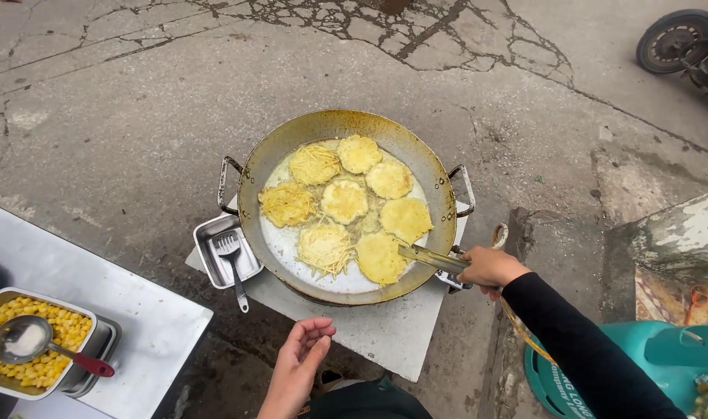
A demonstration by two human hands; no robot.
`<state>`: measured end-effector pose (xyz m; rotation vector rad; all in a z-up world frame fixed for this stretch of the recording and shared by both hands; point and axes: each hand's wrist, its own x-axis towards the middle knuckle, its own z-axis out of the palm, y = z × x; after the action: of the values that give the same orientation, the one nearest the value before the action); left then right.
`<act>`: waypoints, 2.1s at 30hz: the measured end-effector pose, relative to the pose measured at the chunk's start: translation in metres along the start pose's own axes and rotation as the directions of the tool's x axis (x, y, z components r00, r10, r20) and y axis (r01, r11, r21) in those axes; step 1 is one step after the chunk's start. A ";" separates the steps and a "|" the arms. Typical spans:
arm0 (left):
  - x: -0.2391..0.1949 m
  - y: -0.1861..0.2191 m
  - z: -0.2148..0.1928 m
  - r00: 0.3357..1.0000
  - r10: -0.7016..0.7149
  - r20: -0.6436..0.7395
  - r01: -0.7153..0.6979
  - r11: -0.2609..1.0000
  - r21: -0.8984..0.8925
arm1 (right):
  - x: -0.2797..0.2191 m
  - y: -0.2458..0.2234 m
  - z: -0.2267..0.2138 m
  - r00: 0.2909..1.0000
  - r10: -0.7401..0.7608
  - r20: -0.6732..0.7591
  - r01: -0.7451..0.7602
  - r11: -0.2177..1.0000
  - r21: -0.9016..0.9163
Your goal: Preparing and frying corn cakes in a large pan using batter and corn at an outdoor cooking station.
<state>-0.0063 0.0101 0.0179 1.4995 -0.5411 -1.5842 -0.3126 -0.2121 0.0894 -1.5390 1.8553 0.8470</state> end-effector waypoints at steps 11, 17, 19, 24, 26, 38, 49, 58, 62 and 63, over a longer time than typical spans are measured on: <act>-0.004 -0.001 -0.001 1.000 -0.003 -0.008 0.003 1.000 -0.020 | -0.013 -0.005 -0.009 0.999 -0.009 -0.051 0.006 0.999 -0.050; -0.001 -0.012 0.005 0.998 0.047 0.032 -0.047 0.999 0.010 | 0.096 0.001 -0.002 0.951 -0.019 -0.307 0.023 1.000 0.010; 0.000 -0.013 0.004 0.999 0.041 0.030 -0.041 0.999 0.006 | 0.082 -0.005 -0.008 0.967 0.004 -0.255 0.022 0.995 0.099; 0.002 -0.021 -0.003 1.000 0.019 -0.006 -0.019 0.999 -0.042 | 0.042 -0.010 -0.020 0.990 0.019 -0.140 0.004 0.987 0.162; 0.003 -0.022 -0.005 1.000 0.006 -0.019 -0.006 0.999 -0.041 | 0.056 -0.008 -0.017 0.971 -0.009 -0.238 0.002 1.000 -0.029; 0.008 -0.024 0.002 0.998 -0.048 -0.028 0.046 0.996 -0.080 | 0.162 -0.070 0.033 0.782 -0.283 -0.556 0.070 0.926 -0.372; 0.020 -0.037 -0.003 0.999 -0.003 -0.049 -0.003 0.994 -0.106 | 0.196 -0.063 0.058 0.651 -0.370 -0.663 -0.111 0.818 -0.565; 0.019 -0.026 -0.012 0.997 -0.027 -0.073 0.019 0.994 -0.105 | 0.139 -0.040 0.001 0.763 -0.268 -0.588 0.071 0.939 -0.336; 0.033 -0.040 -0.014 0.997 0.000 -0.075 -0.011 0.990 -0.137 | 0.061 -0.024 -0.050 0.920 -0.005 -0.391 0.155 0.923 0.352; 0.030 -0.035 -0.012 0.997 -0.001 -0.072 -0.008 0.991 -0.136 | 0.075 -0.020 -0.048 0.921 -0.002 -0.390 0.152 0.923 0.354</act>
<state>-0.0022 0.0072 -0.0290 1.4458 -0.3865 -1.5267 -0.3070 -0.2984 0.0600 -1.5890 2.0586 0.1279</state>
